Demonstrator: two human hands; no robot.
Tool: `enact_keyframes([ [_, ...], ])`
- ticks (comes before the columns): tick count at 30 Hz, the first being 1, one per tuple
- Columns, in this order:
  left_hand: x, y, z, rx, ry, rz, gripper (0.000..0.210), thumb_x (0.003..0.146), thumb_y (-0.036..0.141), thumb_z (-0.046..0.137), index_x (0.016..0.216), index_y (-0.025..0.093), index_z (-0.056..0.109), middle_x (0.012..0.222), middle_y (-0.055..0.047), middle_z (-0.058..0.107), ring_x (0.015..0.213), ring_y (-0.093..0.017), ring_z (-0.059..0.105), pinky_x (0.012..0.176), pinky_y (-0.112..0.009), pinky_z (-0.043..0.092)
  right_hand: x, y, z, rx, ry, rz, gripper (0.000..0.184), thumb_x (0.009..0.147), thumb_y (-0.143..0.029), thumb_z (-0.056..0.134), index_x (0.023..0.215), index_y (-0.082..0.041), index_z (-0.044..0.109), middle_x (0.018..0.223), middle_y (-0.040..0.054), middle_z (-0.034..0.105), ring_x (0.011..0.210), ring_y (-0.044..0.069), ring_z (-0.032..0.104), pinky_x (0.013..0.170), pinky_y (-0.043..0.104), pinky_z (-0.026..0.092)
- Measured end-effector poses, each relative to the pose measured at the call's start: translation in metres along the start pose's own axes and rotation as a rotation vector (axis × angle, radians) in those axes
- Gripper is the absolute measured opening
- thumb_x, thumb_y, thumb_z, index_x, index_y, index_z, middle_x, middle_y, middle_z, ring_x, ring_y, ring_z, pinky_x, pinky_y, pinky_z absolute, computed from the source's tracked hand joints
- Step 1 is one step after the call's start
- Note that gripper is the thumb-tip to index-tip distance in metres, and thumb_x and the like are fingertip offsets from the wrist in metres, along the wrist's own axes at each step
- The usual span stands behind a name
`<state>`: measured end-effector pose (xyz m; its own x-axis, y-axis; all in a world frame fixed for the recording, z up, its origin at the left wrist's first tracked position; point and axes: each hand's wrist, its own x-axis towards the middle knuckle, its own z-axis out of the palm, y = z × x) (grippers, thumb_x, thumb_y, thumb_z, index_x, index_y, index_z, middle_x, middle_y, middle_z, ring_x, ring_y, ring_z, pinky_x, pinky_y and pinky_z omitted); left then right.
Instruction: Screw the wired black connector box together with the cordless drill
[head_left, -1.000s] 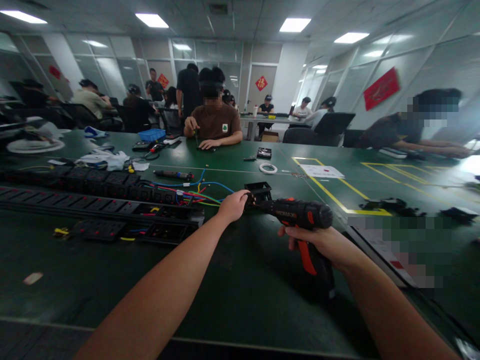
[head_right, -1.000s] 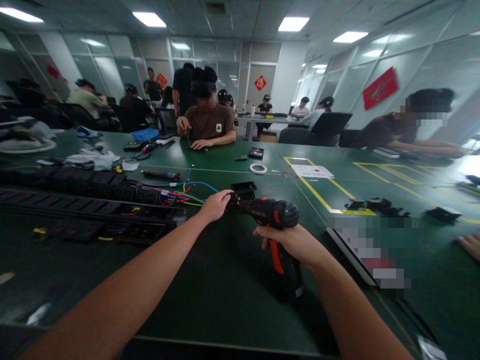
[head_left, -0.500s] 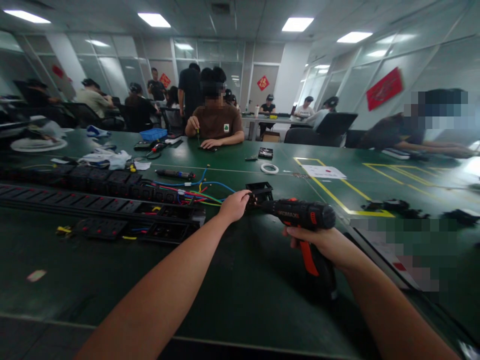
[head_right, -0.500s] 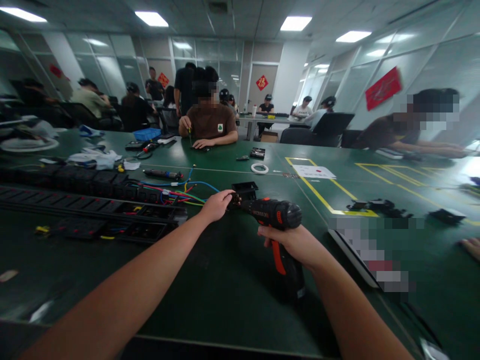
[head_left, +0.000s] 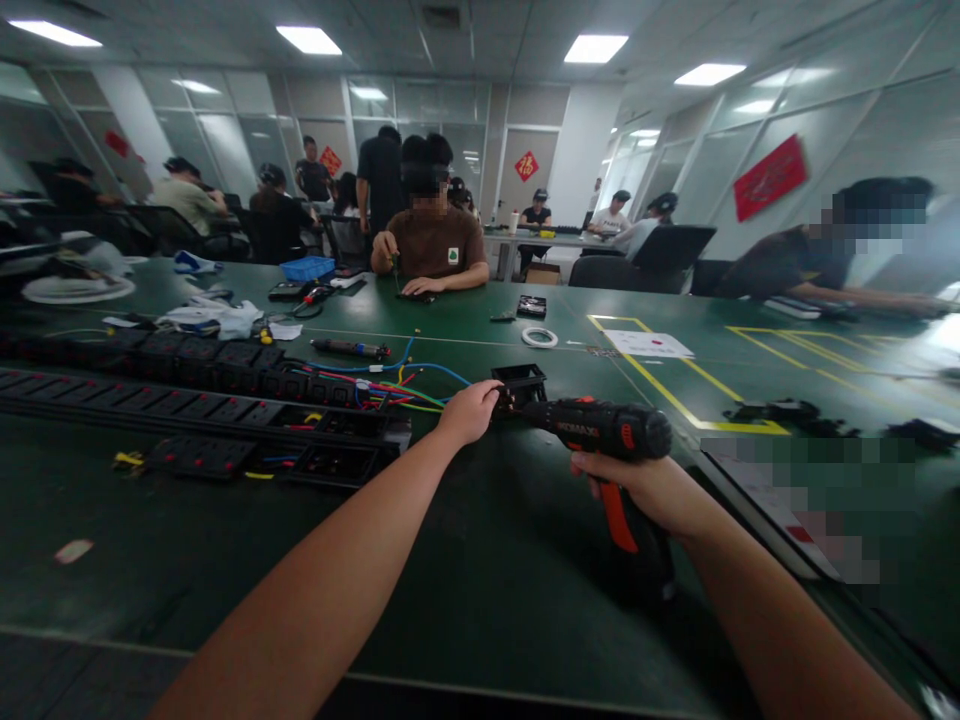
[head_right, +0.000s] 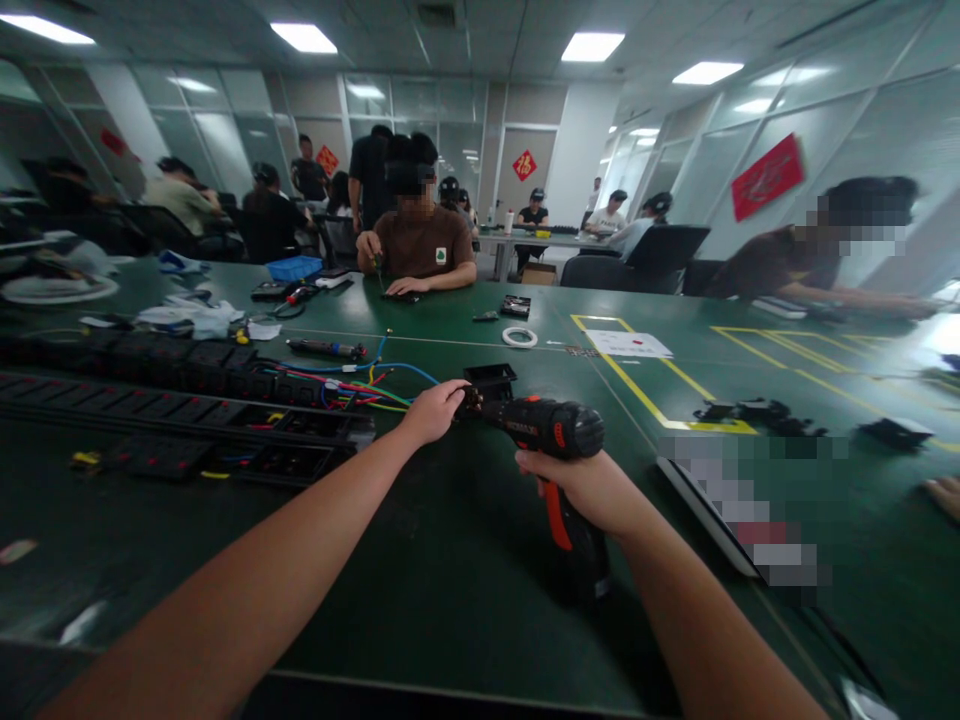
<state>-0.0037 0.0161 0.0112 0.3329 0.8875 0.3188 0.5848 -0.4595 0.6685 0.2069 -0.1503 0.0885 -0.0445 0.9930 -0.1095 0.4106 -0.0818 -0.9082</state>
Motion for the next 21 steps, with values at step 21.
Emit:
enact_keyframes([
  [21,0.0021,-0.0031,0.0030,-0.019,0.008,0.001,0.039,0.099,0.032,0.042,0.129,0.026,0.066,0.130,-0.004,0.069,0.120,-0.022,0.062,0.105,-0.033,0.046,-0.0031,-0.0054,0.0030,-0.096,0.045,0.043,0.031,0.073,-0.049,0.076,0.074,-0.020,0.066,0.060,-0.0003,0.061,0.056,0.017,0.056,0.054,0.030,0.043],
])
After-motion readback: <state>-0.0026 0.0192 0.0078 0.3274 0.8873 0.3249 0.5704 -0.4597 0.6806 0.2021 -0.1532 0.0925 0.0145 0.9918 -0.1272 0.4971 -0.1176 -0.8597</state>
